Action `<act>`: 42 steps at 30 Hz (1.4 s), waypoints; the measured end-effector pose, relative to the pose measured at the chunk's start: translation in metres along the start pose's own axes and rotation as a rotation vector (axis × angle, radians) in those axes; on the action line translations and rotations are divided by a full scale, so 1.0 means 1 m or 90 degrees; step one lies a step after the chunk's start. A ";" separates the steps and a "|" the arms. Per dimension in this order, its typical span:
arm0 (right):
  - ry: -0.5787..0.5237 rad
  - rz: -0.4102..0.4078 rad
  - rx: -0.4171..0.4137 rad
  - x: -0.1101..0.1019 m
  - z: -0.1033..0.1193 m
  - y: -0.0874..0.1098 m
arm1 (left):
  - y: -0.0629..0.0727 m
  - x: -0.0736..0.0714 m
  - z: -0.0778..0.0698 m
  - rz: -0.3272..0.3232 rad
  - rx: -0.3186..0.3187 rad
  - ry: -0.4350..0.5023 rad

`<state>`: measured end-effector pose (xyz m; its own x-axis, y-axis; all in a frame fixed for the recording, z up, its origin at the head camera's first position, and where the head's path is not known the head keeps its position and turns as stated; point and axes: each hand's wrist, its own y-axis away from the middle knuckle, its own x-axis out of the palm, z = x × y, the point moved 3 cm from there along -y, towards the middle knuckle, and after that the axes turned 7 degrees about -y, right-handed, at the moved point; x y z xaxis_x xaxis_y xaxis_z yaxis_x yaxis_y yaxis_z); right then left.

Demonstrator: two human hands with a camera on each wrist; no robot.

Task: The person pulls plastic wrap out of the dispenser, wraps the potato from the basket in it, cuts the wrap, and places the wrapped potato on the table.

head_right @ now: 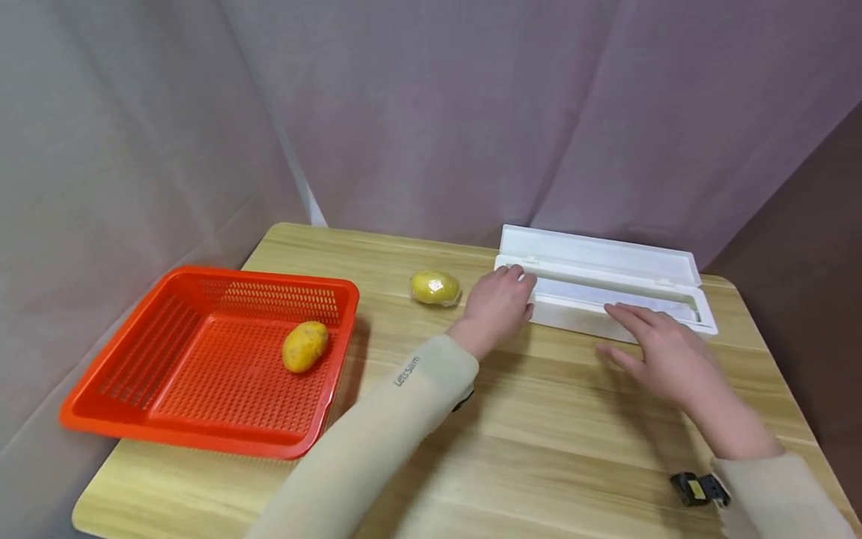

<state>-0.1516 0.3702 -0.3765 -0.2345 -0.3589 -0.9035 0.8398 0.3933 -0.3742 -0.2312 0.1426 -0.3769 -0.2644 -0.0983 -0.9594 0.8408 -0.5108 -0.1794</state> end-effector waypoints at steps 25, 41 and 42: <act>0.077 0.158 0.135 -0.015 -0.071 -0.005 | -0.032 0.007 -0.019 0.100 0.029 -0.031; 0.088 0.092 0.093 -0.011 -0.084 0.007 | -0.030 0.015 -0.019 0.052 0.054 -0.055; 0.089 0.089 0.092 -0.011 -0.084 0.008 | -0.030 0.015 -0.018 0.051 0.056 -0.054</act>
<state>-0.1838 0.4485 -0.3874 -0.1674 -0.1852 -0.9684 0.9276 0.3030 -0.2183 -0.2515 0.1722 -0.3899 -0.2402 -0.2126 -0.9472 0.8172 -0.5709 -0.0791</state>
